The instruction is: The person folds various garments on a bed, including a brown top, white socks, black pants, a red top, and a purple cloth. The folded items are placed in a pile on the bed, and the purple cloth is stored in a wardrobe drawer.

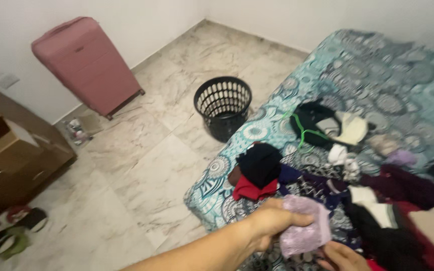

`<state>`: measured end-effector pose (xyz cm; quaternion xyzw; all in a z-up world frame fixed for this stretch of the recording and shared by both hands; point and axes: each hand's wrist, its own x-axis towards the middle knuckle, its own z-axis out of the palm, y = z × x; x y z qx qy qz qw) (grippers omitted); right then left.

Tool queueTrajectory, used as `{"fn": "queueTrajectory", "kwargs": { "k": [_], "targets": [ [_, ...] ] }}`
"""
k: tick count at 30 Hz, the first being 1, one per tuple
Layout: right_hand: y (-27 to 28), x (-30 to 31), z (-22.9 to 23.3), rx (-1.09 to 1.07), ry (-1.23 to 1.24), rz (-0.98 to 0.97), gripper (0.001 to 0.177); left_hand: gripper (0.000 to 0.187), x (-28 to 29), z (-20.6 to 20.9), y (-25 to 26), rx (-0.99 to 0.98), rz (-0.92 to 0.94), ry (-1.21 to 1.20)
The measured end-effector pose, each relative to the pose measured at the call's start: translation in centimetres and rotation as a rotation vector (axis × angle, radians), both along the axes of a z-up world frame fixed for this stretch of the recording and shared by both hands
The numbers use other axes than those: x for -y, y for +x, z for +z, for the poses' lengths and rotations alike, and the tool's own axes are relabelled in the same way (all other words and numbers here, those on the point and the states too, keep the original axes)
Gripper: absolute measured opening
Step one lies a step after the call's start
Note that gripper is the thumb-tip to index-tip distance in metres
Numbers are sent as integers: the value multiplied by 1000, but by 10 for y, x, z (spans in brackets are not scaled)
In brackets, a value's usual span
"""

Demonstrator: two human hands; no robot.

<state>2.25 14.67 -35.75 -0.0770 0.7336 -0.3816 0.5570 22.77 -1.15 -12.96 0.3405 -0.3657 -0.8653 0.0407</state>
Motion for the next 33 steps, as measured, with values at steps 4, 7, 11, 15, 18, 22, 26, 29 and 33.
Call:
{"fn": "queueTrajectory", "kwargs": {
  "k": [4,7,11,15,18,22,26,29,33],
  "targets": [
    [-22,-17,-62,-355,116,253,71,31,-3,2,-3,49,-51,-137],
    [-26,-34,-104,-558,39,387,76,30,-7,1,4,96,-77,-156],
    [-25,-44,-144,-764,-87,569,84,30,-8,-3,7,111,-86,-137],
    [-25,-39,-178,-897,97,872,53,28,-4,-15,0,269,-153,-239],
    [-27,-38,-192,-920,180,1630,27,30,1,-26,-8,202,-150,-229],
    [-26,-47,-186,-797,-146,915,42,30,4,-40,-11,222,-177,-271],
    [-35,-22,-106,-764,-117,499,47,33,13,-34,-10,197,-148,-274],
    [-49,3,-12,-633,42,229,49,33,20,-24,-14,140,-188,-295],
    [-69,28,112,-202,-211,-141,45,32,34,2,-14,87,-253,-291]
  ]
}}
